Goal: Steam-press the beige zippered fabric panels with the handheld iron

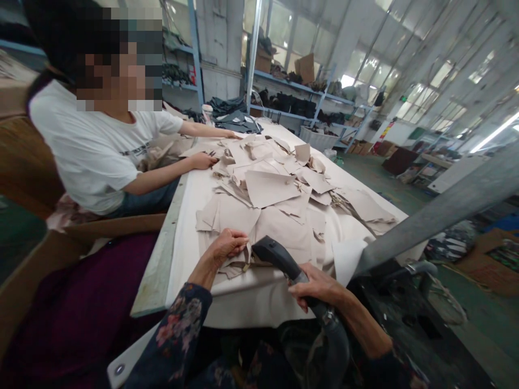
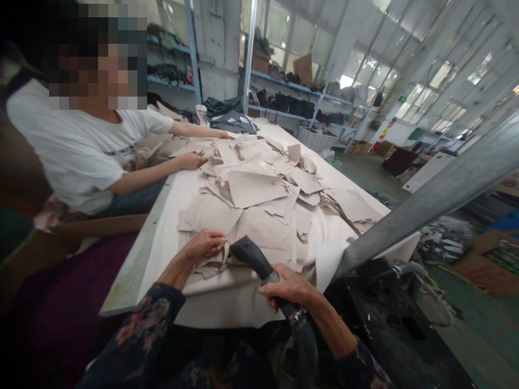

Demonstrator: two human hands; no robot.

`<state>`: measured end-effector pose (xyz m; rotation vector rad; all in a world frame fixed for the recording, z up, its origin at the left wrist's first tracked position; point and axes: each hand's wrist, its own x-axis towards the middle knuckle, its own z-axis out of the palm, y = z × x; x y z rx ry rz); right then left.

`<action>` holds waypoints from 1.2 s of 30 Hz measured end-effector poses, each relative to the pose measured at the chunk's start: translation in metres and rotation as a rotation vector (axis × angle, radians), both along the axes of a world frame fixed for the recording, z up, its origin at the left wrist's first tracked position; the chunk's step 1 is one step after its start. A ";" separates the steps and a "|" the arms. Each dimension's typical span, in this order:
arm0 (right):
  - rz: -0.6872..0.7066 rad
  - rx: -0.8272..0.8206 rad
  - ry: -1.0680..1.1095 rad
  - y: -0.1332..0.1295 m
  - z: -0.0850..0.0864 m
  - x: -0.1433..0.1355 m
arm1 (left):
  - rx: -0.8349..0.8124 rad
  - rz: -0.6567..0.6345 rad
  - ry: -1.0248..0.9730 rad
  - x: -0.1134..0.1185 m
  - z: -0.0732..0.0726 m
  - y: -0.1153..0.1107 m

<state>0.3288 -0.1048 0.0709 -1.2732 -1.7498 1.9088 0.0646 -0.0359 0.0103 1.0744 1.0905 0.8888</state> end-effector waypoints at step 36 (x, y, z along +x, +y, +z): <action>-0.093 0.218 -0.180 -0.077 0.025 0.021 | -0.160 0.884 -0.621 0.046 0.001 -0.116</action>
